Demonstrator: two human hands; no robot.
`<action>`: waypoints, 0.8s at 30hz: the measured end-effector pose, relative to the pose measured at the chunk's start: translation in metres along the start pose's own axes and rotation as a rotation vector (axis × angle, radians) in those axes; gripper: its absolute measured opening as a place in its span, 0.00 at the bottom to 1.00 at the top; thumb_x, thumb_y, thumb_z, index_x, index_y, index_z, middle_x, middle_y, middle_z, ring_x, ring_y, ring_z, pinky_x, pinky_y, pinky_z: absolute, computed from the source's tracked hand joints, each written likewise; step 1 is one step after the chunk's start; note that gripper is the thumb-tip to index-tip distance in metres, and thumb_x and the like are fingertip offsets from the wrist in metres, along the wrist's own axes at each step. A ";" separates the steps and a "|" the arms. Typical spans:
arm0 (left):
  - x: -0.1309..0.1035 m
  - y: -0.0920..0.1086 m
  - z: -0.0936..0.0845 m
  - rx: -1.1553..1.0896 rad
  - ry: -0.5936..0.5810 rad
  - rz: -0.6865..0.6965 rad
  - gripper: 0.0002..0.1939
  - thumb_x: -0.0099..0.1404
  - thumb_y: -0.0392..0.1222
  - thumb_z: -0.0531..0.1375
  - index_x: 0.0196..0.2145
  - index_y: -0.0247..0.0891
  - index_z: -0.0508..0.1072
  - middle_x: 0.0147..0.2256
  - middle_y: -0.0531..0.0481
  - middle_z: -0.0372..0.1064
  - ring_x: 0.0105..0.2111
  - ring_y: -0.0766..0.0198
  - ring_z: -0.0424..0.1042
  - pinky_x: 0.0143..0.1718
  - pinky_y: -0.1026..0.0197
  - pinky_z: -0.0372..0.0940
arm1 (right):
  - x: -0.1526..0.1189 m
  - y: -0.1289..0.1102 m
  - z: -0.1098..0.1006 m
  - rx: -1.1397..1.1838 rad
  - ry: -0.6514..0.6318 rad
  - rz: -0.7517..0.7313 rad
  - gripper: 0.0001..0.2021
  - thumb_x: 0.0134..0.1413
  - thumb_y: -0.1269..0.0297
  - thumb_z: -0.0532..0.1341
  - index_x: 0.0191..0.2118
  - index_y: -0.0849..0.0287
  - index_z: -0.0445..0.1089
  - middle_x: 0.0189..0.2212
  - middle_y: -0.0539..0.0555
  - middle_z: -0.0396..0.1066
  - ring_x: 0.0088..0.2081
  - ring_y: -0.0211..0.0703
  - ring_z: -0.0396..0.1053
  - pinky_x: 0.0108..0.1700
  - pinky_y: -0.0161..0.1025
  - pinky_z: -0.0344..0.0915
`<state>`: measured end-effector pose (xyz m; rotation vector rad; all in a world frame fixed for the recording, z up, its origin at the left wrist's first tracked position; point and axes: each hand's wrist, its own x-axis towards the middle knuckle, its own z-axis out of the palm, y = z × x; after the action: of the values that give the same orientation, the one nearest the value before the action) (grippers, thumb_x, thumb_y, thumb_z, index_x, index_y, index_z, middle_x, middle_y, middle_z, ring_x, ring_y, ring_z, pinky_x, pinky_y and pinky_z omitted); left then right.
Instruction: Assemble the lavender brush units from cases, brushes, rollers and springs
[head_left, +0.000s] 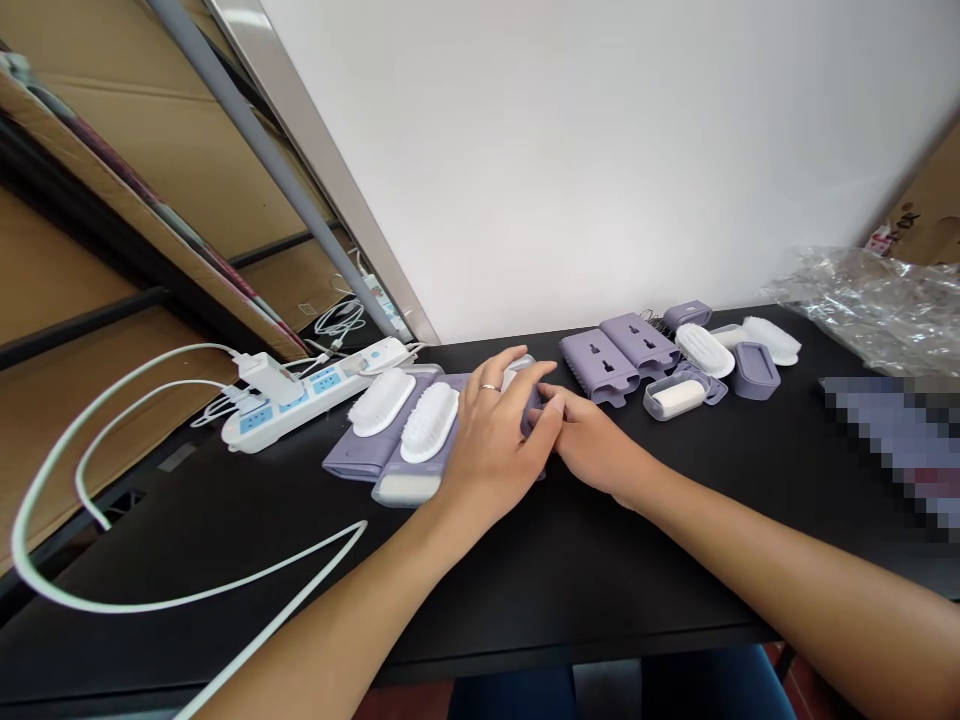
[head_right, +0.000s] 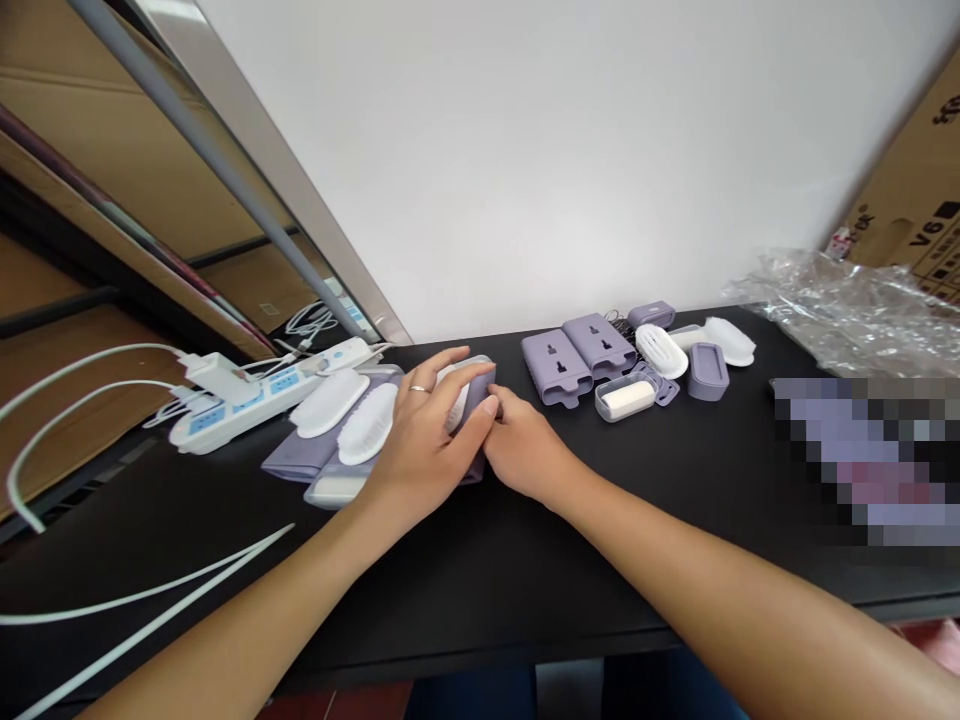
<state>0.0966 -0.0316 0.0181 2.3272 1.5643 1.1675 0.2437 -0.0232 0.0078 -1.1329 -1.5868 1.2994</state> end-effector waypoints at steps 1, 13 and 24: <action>0.000 -0.001 0.001 0.025 0.011 0.024 0.17 0.74 0.47 0.58 0.57 0.46 0.78 0.64 0.39 0.68 0.66 0.41 0.64 0.67 0.32 0.59 | 0.000 0.002 -0.001 -0.087 -0.003 -0.058 0.17 0.69 0.65 0.56 0.59 0.57 0.74 0.52 0.59 0.80 0.52 0.51 0.77 0.54 0.49 0.72; -0.012 0.016 -0.003 -0.041 -0.021 0.443 0.20 0.76 0.38 0.58 0.63 0.41 0.74 0.66 0.37 0.71 0.67 0.49 0.69 0.69 0.45 0.63 | 0.015 -0.011 -0.039 -1.124 0.245 -0.373 0.18 0.72 0.68 0.53 0.57 0.63 0.76 0.60 0.70 0.75 0.61 0.63 0.69 0.63 0.57 0.59; -0.003 -0.004 0.002 0.168 -0.514 0.274 0.32 0.77 0.51 0.57 0.74 0.45 0.62 0.71 0.36 0.64 0.72 0.40 0.62 0.69 0.36 0.61 | 0.028 0.019 -0.042 -1.403 0.386 -0.108 0.32 0.70 0.54 0.57 0.70 0.73 0.64 0.64 0.76 0.71 0.71 0.71 0.59 0.74 0.68 0.41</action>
<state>0.0945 -0.0316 0.0135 2.7195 1.2266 0.4145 0.2780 0.0170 -0.0027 -1.8512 -2.1558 -0.3373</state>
